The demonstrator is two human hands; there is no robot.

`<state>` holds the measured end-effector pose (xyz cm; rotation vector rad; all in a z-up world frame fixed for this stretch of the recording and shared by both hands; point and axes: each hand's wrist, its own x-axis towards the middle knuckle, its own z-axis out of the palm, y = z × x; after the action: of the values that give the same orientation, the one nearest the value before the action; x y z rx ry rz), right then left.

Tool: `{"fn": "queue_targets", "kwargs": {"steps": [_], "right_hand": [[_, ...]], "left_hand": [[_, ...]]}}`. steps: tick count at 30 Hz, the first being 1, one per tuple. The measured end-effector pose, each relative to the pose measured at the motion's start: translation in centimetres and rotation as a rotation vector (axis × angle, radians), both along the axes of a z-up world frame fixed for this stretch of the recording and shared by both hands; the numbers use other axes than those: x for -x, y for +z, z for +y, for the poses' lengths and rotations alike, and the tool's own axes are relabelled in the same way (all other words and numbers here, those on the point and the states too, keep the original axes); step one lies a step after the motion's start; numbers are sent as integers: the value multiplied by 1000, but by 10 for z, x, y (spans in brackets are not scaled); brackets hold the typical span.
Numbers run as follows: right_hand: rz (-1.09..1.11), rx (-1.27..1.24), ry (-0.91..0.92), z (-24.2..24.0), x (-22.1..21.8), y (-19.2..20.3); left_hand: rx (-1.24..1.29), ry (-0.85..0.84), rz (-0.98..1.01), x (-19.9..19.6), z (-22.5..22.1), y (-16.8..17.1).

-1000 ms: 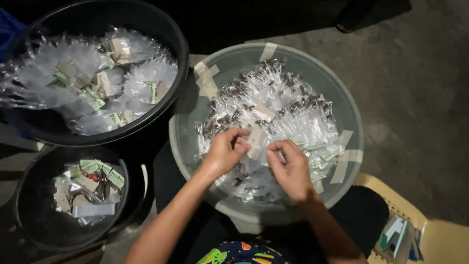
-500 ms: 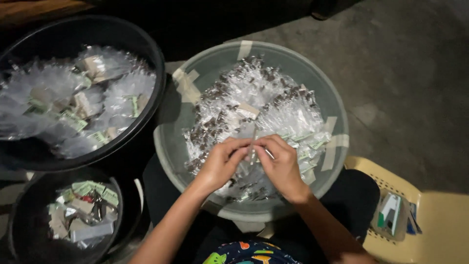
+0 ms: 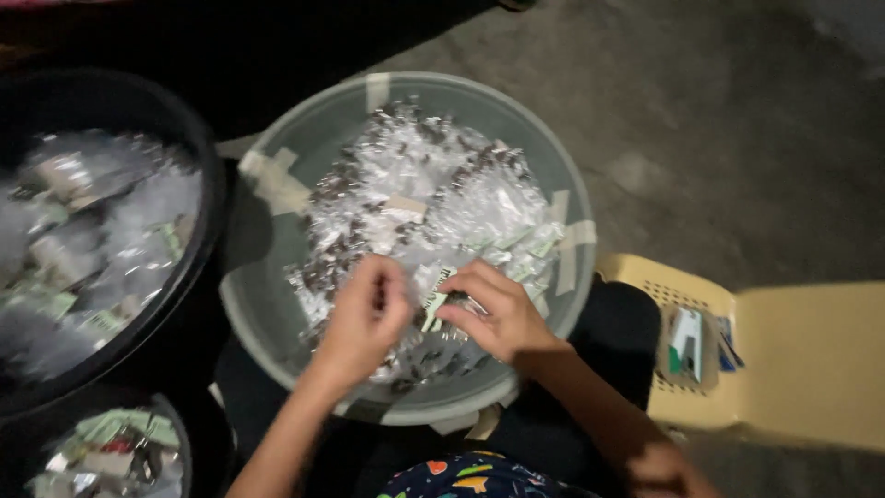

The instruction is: The person seals small plastic packets containing food items by hand, using a stapler to attach small paper labels to the top of each bag.

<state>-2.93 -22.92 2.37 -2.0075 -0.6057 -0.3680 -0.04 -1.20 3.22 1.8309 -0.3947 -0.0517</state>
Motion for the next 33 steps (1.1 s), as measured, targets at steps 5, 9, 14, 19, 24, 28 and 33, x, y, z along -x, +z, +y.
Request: {"fn": "queue_targets", "kwargs": {"steps": [5,9,14,19,24,28,33], "right_hand": [[304,-218,-109,-8,-4,-5],[646,-829,-35,-1,-5,1],[651,-789,-17,-30,-7,-22],[486,-592,-215,-56,5,-31],[399,-414,-100,-69,21,-5],[457,-480,-51,-60,26,1],[780,-560,-200,-51,26,-2]], "left_hand": [[-29,-60,-194,2,-23,24],[-77,-26,-542,-2,-45,16],[142,13,-326,4,-69,-16],[39,-142,-11,3,-77,-126],[-354,100,263,-20,-55,-69],[-308,186,199,-96,-42,-82],[-776,109,-132,-172,-45,-114]]}}
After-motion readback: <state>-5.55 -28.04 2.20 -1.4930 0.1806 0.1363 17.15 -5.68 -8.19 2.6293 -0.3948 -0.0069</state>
